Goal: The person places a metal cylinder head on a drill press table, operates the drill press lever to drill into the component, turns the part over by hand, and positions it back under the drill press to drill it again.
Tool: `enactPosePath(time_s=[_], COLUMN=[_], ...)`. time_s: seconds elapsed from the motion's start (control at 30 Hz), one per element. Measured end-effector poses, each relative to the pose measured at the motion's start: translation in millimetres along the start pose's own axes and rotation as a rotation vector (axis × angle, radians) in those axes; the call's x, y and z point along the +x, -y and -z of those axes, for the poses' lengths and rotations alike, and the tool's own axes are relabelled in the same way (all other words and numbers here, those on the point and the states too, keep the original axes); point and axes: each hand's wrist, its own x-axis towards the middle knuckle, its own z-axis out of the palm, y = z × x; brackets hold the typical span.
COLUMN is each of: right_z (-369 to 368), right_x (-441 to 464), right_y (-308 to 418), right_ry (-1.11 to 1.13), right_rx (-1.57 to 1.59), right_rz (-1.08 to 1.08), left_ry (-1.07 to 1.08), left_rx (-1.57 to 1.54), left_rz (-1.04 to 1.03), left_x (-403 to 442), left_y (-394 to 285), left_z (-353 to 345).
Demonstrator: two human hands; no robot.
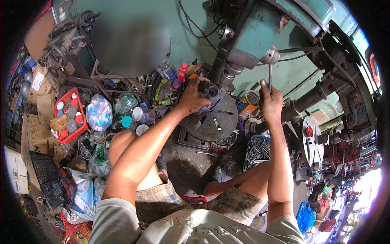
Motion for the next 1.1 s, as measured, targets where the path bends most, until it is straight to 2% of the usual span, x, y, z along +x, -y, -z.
enactPosePath(time_s=[0.4, 0.83, 1.1], right_z=[-2, -3, -4], right_x=[5, 5, 6], right_y=[-11, -11, -13], right_ry=[-0.036, -0.01, -0.023], right_rx=[-0.056, 0.001, -0.025], right_rz=[0.082, 0.016, 0.019], left_ry=[-0.005, 0.002, -0.02], left_rx=[0.026, -0.034, 0.034], left_rz=[-0.033, -0.006, -0.034], left_x=[0, 1, 1], left_y=[2, 1, 6], left_z=[0, 1, -2])
